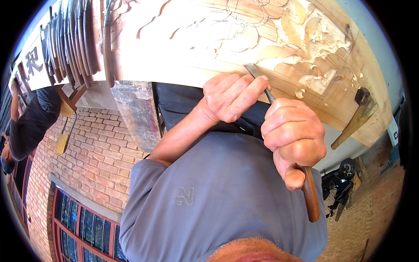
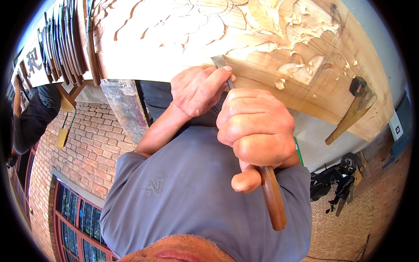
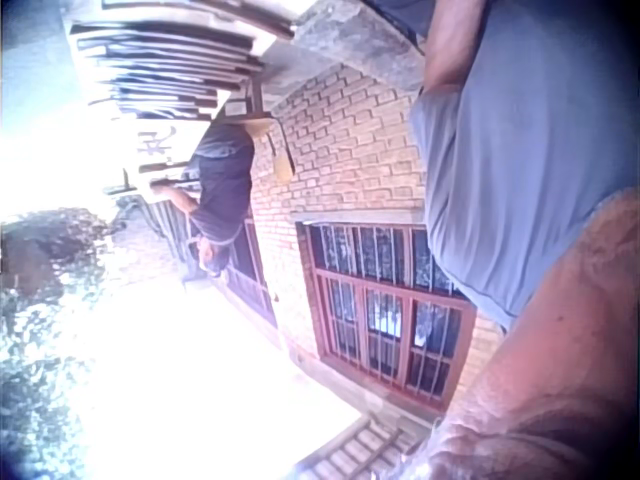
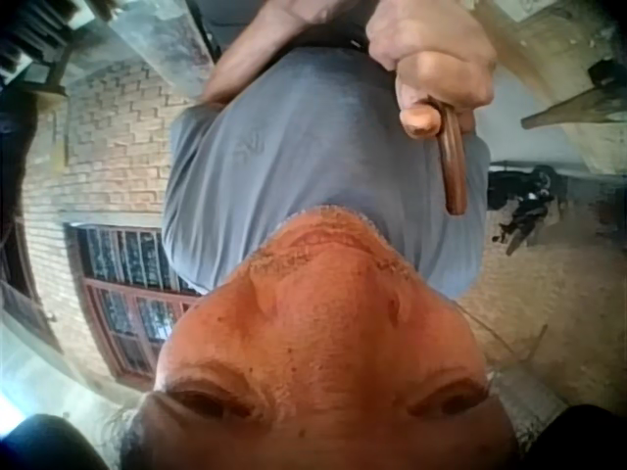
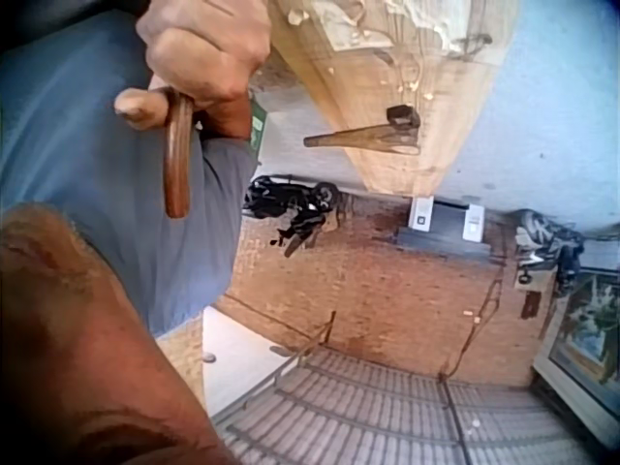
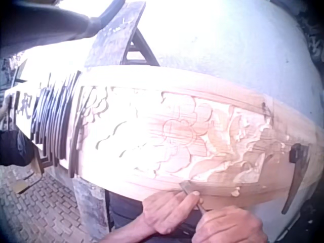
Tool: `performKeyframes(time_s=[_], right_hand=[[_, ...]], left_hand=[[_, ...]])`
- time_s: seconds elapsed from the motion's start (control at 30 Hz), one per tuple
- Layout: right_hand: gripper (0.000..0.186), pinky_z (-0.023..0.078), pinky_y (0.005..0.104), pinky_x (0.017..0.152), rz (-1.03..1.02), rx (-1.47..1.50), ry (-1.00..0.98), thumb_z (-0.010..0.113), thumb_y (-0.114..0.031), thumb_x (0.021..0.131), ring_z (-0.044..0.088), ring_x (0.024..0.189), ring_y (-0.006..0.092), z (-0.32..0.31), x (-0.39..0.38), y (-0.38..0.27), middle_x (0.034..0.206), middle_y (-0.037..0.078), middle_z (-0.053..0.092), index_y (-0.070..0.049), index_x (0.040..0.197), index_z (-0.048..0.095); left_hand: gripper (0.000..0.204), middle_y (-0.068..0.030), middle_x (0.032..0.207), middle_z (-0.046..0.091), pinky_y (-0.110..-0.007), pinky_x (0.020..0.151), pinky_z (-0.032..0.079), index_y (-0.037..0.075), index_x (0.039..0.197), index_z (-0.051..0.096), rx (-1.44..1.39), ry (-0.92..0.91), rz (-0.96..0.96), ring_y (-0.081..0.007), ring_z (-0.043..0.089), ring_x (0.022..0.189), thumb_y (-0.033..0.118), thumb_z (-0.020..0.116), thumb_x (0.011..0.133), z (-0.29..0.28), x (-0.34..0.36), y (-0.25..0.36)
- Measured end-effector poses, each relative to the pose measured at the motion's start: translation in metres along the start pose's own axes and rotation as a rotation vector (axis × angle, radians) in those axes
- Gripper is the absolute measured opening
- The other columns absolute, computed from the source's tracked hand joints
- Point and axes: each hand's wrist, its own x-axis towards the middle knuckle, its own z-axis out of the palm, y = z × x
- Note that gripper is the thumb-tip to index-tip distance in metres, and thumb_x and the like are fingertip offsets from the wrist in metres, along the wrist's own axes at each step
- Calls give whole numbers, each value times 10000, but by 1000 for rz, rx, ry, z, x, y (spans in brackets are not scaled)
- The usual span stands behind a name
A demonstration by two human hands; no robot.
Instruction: The person carves a floral design into a wooden board using a chisel, periodically blowing away wood shavings and switching between different chisels from a row on the workbench.
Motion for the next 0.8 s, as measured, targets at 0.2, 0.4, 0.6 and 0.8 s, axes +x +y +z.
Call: performKeyframes(time_s=[0.2, 0.4, 0.6, 0.8], right_hand=[[605, 371, 329, 445, -30, 44, 109, 580, -451, 1110, 537, 494, 208, 8, -8, 7, 616, 60, 558, -85, 661, 404], [522, 413, 353, 494, 33, 44, 151, 616, -357, 1101, 566, 552, 231, 9, -10, 1, 682, 66, 581, -75, 696, 450], [559, 323, 316, 442, -15, -49, 132, 505, -416, 1147, 497, 474, 179, 16, -3, 6, 605, 44, 541, -101, 692, 422], [499, 395, 353, 496, 19, -24, 134, 602, -331, 1111, 552, 545, 218, 19, -7, 5, 680, 55, 575, -75, 711, 452]], left_hand=[[376, -34, 787, 714, -289, 515, 506, 36, 1183, 725, 31, -19, -22, -154, 655, 598, -18, 808, 820, -3, -1, 0], [380, -28, 783, 710, -286, 518, 500, 47, 1191, 728, 67, -53, -44, -157, 656, 598, -3, 801, 821, -4, 0, 3], [341, -33, 751, 593, -278, 479, 435, -4, 1104, 740, 34, 24, -11, -142, 568, 585, 73, 776, 774, 4, 0, -1], [326, -28, 743, 575, -281, 477, 434, -1, 1100, 731, 27, 19, -28, -143, 563, 582, 78, 785, 788, 3, -2, -2]])
